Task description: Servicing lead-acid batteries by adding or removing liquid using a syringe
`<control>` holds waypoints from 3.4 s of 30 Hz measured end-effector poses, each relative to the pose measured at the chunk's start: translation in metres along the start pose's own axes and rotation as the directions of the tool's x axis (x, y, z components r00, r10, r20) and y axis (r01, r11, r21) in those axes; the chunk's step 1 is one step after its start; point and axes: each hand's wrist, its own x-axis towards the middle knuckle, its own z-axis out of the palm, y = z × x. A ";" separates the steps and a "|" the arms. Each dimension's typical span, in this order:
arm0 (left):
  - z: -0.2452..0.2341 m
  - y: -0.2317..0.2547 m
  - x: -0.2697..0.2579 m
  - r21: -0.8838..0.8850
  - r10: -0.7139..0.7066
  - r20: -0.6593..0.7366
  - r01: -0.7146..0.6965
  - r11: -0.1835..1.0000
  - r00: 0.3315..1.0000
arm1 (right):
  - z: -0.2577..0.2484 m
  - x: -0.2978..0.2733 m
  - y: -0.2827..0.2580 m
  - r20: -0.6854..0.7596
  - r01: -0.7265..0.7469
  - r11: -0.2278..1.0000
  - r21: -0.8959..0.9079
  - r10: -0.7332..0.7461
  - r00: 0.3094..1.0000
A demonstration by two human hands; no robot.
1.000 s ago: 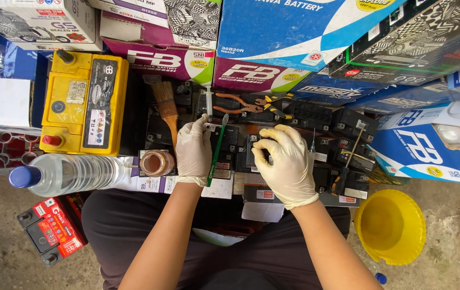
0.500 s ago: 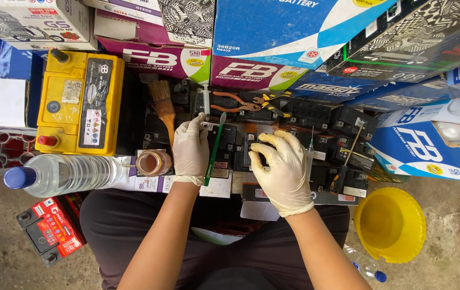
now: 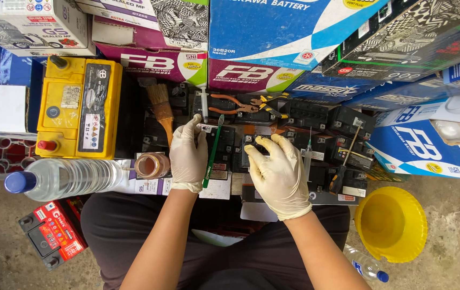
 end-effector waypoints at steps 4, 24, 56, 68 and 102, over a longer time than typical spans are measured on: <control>-0.017 0.022 -0.002 -0.019 0.005 -0.037 -0.006 1.000 0.999 | 0.004 -0.005 0.001 -0.010 0.017 1.000 -0.013 -0.017 1.000; -0.068 0.134 -0.062 -0.643 -0.191 0.752 0.766 -0.001 0.631 | -0.045 -0.031 -0.030 -0.127 -0.136 0.894 0.428 0.208 0.970; -0.052 0.098 -0.056 -0.304 0.090 0.216 -0.021 0.953 0.972 | 0.000 -0.001 0.016 -0.053 -0.195 0.956 0.220 0.212 0.976; -0.041 0.062 -0.030 -0.140 0.147 0.162 -0.125 0.982 0.976 | -0.003 -0.002 0.020 -0.062 -0.102 0.982 0.159 0.113 0.992; -0.012 -0.003 0.026 0.313 0.095 0.177 -0.147 0.938 0.980 | 0.001 -0.025 0.016 -0.216 -0.040 0.966 0.257 0.098 0.972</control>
